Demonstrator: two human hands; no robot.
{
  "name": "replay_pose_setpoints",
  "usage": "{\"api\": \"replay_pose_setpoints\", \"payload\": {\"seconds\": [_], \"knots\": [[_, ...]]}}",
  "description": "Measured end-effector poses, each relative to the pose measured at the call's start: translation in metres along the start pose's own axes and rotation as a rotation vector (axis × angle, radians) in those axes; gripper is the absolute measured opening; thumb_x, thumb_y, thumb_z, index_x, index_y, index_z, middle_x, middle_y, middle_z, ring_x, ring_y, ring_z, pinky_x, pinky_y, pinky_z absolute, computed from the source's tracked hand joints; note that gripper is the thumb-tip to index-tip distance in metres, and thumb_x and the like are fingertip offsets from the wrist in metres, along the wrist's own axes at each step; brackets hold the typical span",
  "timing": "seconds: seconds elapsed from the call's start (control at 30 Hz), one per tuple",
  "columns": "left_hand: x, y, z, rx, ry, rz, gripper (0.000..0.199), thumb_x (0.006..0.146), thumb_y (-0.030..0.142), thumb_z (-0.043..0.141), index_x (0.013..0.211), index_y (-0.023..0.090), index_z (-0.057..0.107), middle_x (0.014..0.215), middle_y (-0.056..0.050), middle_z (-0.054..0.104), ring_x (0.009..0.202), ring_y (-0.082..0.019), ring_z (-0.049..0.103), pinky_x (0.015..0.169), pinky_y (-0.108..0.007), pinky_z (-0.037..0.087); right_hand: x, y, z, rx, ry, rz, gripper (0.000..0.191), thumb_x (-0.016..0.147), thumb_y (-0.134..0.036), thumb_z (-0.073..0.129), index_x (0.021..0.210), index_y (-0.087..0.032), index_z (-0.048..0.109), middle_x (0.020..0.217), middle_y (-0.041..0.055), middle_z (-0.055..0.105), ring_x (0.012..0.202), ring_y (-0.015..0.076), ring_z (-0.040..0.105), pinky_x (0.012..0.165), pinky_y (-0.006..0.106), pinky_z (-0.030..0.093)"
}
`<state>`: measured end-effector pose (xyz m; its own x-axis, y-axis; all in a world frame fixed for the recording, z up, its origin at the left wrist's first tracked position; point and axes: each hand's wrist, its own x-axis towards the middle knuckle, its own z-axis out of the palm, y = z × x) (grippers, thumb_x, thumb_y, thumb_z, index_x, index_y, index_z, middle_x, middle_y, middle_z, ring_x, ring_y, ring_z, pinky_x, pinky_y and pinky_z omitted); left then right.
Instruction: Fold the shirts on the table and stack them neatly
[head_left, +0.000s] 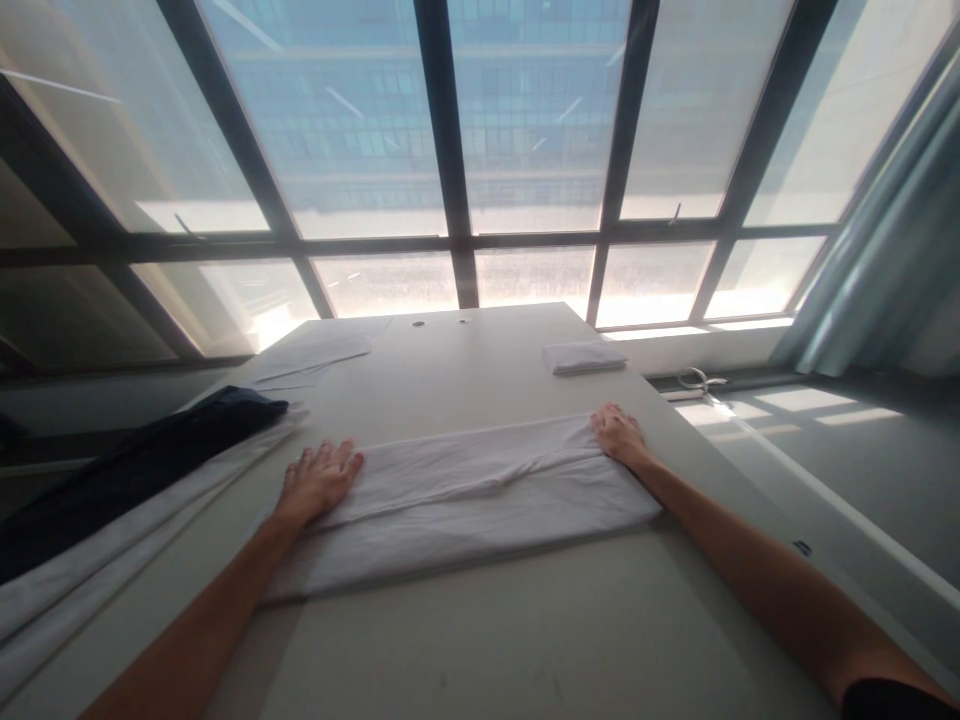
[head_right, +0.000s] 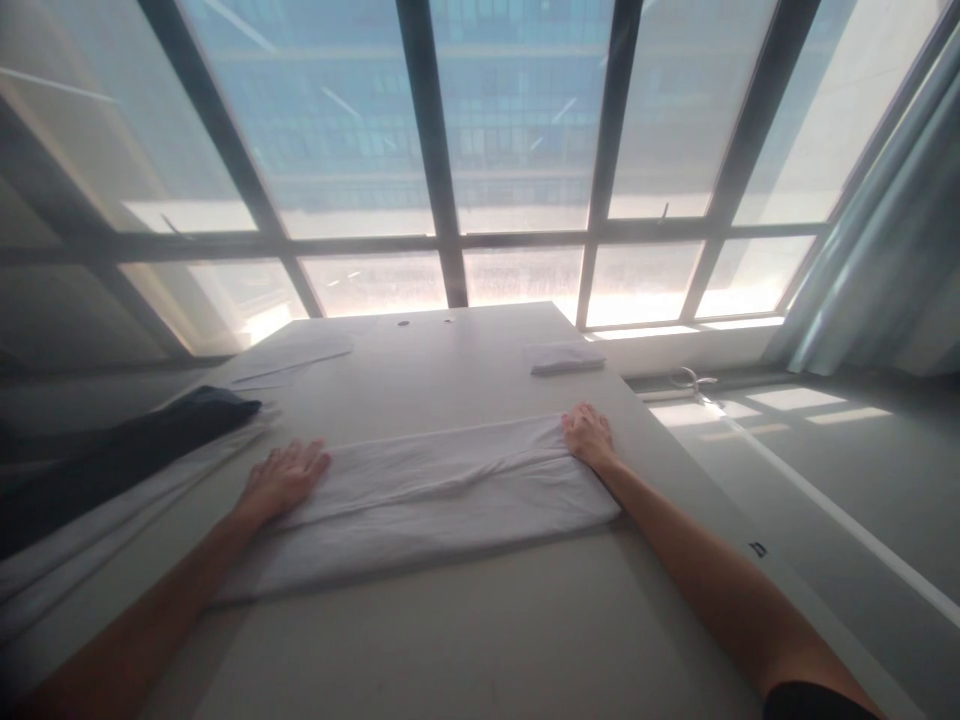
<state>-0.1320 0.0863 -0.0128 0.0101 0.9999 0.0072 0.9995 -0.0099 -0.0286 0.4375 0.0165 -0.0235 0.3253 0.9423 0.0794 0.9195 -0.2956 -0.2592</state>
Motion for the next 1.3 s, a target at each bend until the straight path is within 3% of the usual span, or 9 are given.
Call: {"api": "replay_pose_setpoints", "payload": {"seconds": [0.2, 0.33, 0.43, 0.57, 0.73, 0.87, 1.03, 1.2, 1.3], "knots": [[0.001, 0.004, -0.004, 0.022, 0.044, -0.029, 0.079, 0.100, 0.060, 0.020, 0.155, 0.005, 0.037, 0.158, -0.027, 0.036, 0.146, -0.045, 0.031, 0.115, -0.062, 0.025, 0.000, 0.000, 0.001, 0.011, 0.016, -0.003, 0.059, 0.103, -0.044, 0.025, 0.145, -0.010, 0.051, 0.158, 0.0184, 0.040, 0.148, 0.0270, 0.032, 0.120, 0.045, 0.023], [-0.011, 0.034, -0.021, -0.050, 0.094, 0.108, 0.072, 0.100, 0.055, 0.029, 0.155, 0.009, 0.039, 0.160, -0.021, 0.036, 0.147, -0.045, 0.030, 0.113, -0.068, 0.025, 0.001, 0.000, 0.002, 0.016, 0.024, -0.005, 0.058, 0.103, -0.043, 0.027, 0.143, -0.011, 0.054, 0.157, 0.0189, 0.041, 0.147, 0.0273, 0.033, 0.120, 0.046, 0.024], [-0.029, 0.086, -0.042, -0.141, 0.082, 0.305, 0.068, 0.101, 0.052, 0.031, 0.157, 0.013, 0.036, 0.160, -0.017, 0.036, 0.150, -0.037, 0.029, 0.118, -0.061, 0.023, 0.001, 0.000, 0.003, 0.033, 0.033, -0.009, 0.056, 0.103, -0.042, 0.028, 0.140, -0.011, 0.056, 0.156, 0.0193, 0.043, 0.147, 0.0280, 0.034, 0.120, 0.047, 0.023], [-0.055, 0.179, -0.063, -0.273, 0.045, 0.527, 0.062, 0.104, 0.047, 0.027, 0.157, 0.017, 0.036, 0.161, -0.013, 0.036, 0.151, -0.028, 0.028, 0.121, -0.054, 0.021, 0.000, 0.000, 0.002, 0.069, 0.045, -0.006, 0.052, 0.103, -0.040, 0.031, 0.139, -0.012, 0.057, 0.156, 0.0186, 0.044, 0.147, 0.0284, 0.033, 0.120, 0.048, 0.023], [-0.074, 0.260, -0.044, -0.253, -0.087, 0.674, 0.063, 0.106, 0.048, 0.027, 0.158, 0.014, 0.033, 0.164, -0.017, 0.028, 0.154, -0.029, 0.021, 0.122, -0.056, 0.018, -0.004, -0.002, -0.001, 0.246, 0.066, 0.010, 0.048, 0.101, -0.038, 0.039, 0.136, -0.012, 0.061, 0.154, 0.0201, 0.045, 0.148, 0.0298, 0.033, 0.121, 0.048, 0.018], [-0.082, 0.271, -0.020, -0.193, -0.010, 0.719, 0.066, 0.105, 0.055, 0.025, 0.159, 0.016, 0.033, 0.166, -0.018, 0.021, 0.155, -0.030, 0.014, 0.122, -0.059, 0.013, -0.005, -0.005, -0.008, 0.421, 0.076, 0.059, 0.048, 0.098, -0.035, 0.046, 0.138, -0.013, 0.060, 0.149, 0.0185, 0.053, 0.143, 0.0282, 0.042, 0.119, 0.040, 0.026], [-0.084, 0.264, -0.016, -0.184, 0.012, 0.760, 0.067, 0.106, 0.056, 0.023, 0.161, 0.018, 0.028, 0.167, -0.014, 0.022, 0.155, -0.030, 0.014, 0.122, -0.058, 0.014, -0.001, -0.003, -0.028, 0.577, 0.050, 0.121, 0.047, 0.094, -0.032, 0.053, 0.136, -0.013, 0.060, 0.138, 0.0172, 0.062, 0.129, 0.0263, 0.057, 0.106, 0.034, 0.045], [-0.083, 0.265, -0.016, -0.207, 0.012, 0.775, 0.066, 0.106, 0.057, 0.023, 0.160, 0.019, 0.030, 0.166, -0.012, 0.024, 0.155, -0.031, 0.015, 0.122, -0.060, 0.014, -0.011, 0.004, -0.054, 0.689, -0.127, 0.250, 0.030, 0.091, -0.037, 0.063, 0.110, -0.014, 0.066, 0.106, 0.0156, 0.071, 0.090, 0.0252, 0.070, 0.070, 0.035, 0.061], [-0.083, 0.266, -0.015, -0.221, 0.019, 0.773, 0.065, 0.106, 0.055, 0.024, 0.159, 0.019, 0.033, 0.166, -0.012, 0.025, 0.154, -0.031, 0.017, 0.122, -0.060, 0.014, -0.021, 0.004, -0.067, 0.812, -0.267, 0.287, 0.026, 0.087, -0.038, 0.070, 0.099, -0.016, 0.062, 0.098, 0.0122, 0.068, 0.077, 0.0212, 0.070, 0.063, 0.033, 0.061]]}}
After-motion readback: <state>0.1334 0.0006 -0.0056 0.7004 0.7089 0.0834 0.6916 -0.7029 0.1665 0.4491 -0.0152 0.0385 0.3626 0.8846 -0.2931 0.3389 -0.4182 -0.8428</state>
